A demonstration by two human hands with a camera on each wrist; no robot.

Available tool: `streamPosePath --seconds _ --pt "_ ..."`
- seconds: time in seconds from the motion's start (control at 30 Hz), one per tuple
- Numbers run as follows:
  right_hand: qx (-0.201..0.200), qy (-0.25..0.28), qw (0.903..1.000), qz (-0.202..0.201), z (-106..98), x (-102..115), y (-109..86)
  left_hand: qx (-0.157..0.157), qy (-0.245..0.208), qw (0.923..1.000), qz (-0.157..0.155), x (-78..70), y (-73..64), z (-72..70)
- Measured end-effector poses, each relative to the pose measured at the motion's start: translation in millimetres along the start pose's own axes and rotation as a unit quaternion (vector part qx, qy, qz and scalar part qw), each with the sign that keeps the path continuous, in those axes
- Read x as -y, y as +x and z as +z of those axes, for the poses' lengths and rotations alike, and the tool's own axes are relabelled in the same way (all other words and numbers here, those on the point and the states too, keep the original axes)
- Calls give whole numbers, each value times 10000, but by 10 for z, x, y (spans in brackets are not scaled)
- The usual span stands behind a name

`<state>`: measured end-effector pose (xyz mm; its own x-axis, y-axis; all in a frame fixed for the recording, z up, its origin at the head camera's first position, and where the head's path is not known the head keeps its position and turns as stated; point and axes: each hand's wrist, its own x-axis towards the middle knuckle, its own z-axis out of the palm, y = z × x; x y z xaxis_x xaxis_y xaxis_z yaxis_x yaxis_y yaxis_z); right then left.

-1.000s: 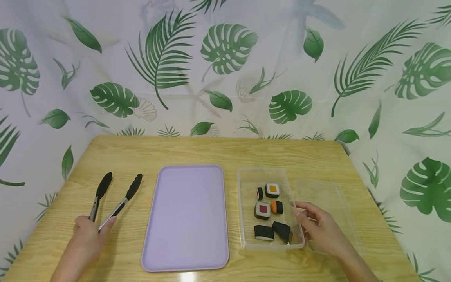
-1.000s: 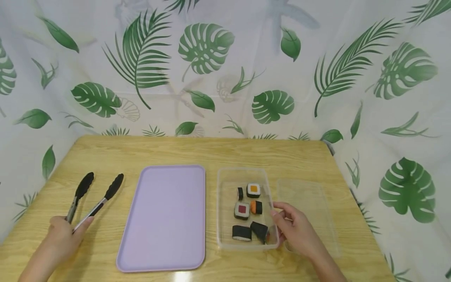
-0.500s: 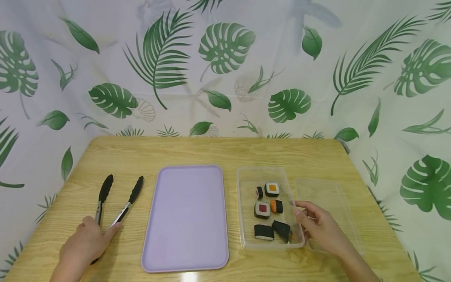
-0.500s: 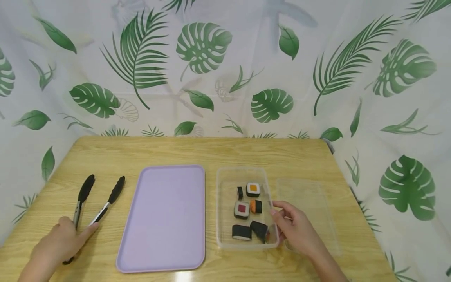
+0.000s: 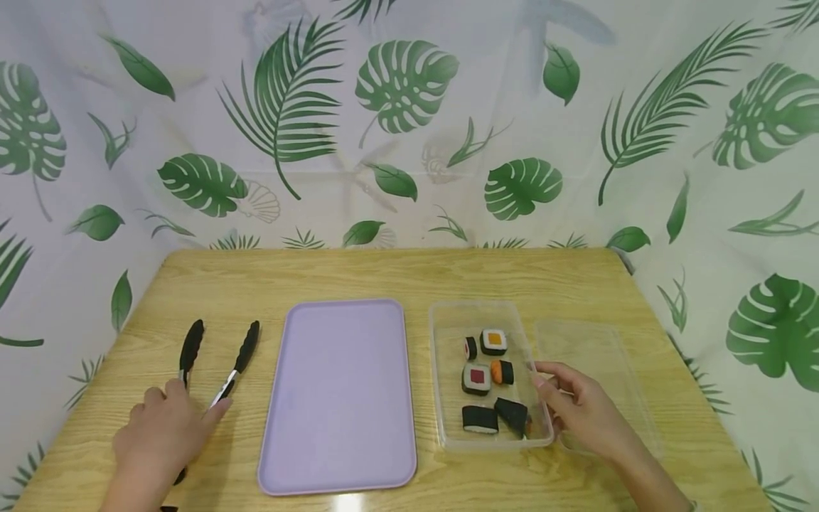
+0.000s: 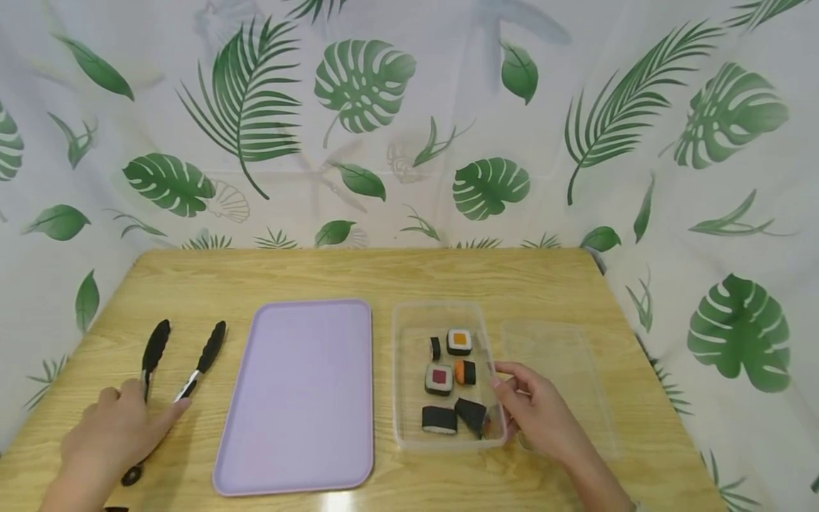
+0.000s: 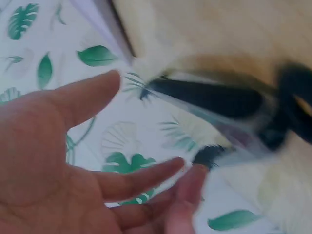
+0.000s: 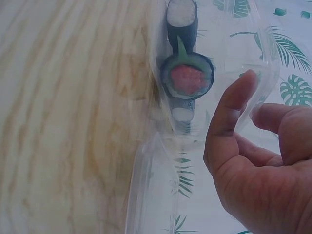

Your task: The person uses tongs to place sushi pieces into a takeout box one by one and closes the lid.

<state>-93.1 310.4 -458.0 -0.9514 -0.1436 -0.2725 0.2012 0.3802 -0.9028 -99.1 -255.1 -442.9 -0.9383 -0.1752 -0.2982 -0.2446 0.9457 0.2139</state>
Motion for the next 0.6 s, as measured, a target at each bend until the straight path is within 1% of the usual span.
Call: streamPosePath --seconds 0.03,0.07,0.1,0.13,0.17,0.2,0.23,0.3,0.33,0.37,0.4,0.47,0.53,0.6 --pt "-5 -13 10000 -2 -5 1 0 -171 -174 9995 178 -80 -9 -6" --pt "-11 -23 10000 3 -9 1 1 -357 -376 9977 432 -174 -12 -8" --pt "-17 -41 10000 4 -12 0 1 -490 -654 9939 742 -281 -18 -14" --pt "-28 -65 10000 5 -16 -2 0 -525 -993 9878 1076 -399 -26 -22" --pt "-34 -77 10000 11 -19 -4 -1 -486 -1357 9795 1408 -530 -34 -26" --pt "-41 -89 10000 18 -21 -8 -3 -433 -1731 9672 1806 -661 -44 -24" --pt "-49 -97 9999 25 -25 -13 -6 -342 -2066 9533 2175 -801 -54 -17" --pt "-64 -102 9999 -51 -34 -26 -19 -95 -2649 9212 2848 -1091 -80 5" --pt "-97 -98 9998 -108 -40 -32 -32 65 -2846 9062 3126 -1240 -99 14" --pt "-114 -55 9998 -170 -51 -34 -48 224 -2973 8933 3365 -1390 -120 31" --pt "-173 -42 9995 -268 -65 -39 -63 437 -3075 8802 3589 -1540 -142 38" --pt "-355 -61 9983 -455 -118 -45 -94 946 -3210 8570 3919 -1834 -192 48" --pt "-611 -153 9962 -604 -198 -47 -125 1510 -3209 8372 4162 -2122 -251 36" --pt "-897 -311 9926 -754 -301 -55 -151 1988 -3165 8148 4432 -2396 -298 29"
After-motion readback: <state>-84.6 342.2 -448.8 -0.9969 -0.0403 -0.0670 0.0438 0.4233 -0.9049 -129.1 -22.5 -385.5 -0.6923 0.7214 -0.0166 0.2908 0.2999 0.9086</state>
